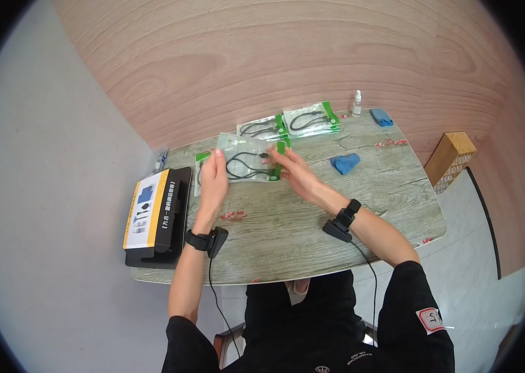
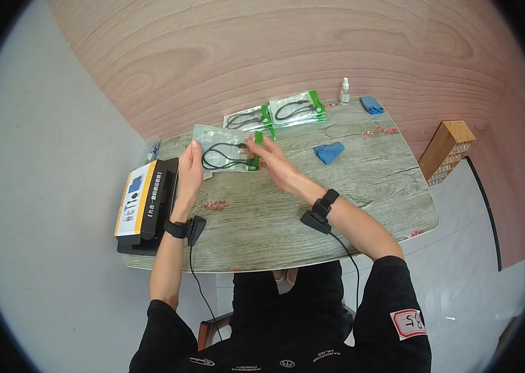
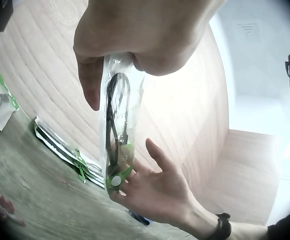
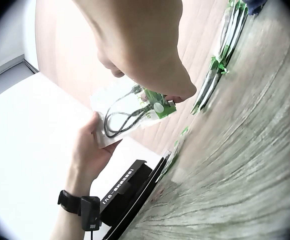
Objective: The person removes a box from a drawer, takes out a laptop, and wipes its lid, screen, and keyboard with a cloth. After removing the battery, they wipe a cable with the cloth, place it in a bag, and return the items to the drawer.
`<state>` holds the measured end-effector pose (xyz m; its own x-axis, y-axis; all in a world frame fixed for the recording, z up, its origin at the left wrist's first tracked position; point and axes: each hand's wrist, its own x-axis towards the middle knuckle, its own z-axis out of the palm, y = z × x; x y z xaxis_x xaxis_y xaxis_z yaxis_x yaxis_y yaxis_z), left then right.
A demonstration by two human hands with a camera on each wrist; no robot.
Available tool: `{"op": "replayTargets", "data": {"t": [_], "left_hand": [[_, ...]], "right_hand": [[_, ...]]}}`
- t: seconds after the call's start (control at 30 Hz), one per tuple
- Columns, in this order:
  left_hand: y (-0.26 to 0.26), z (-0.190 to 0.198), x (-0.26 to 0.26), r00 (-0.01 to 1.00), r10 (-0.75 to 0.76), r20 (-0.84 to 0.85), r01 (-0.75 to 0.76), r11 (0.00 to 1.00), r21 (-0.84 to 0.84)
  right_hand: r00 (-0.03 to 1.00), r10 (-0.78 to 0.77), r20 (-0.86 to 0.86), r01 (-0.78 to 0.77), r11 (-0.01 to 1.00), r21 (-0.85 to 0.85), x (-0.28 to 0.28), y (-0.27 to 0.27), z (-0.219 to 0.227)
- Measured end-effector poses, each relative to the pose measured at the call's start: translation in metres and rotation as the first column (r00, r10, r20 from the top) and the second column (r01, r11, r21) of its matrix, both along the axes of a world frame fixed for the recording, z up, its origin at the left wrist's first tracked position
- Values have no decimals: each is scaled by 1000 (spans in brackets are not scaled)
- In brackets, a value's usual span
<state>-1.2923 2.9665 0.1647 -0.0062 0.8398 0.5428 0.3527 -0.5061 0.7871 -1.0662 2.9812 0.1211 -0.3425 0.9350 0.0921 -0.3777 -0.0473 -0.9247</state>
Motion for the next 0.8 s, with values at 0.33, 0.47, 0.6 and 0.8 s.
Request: {"op": "replayTargets", "data": {"t": [0.33,0.47,0.6,0.8], "left_hand": [[8,-3,-10,991,-42,125,54,994,-92],[7,-3,-6,985,-39,166,49,997,-60],[19,-19,-15,974,-43,220,68,992,-106],[22,-25,-12,918,-67,390,158,966,-206]], "right_hand": [[937,69,343,-100,992,74,-5,-1,-2],[942,90,323,-125,988,87,-5,2,-5],[860,216,462,-248,969,8,1,11,-2],[742,306,597,-356,934,-37,5,21,-16]]}}
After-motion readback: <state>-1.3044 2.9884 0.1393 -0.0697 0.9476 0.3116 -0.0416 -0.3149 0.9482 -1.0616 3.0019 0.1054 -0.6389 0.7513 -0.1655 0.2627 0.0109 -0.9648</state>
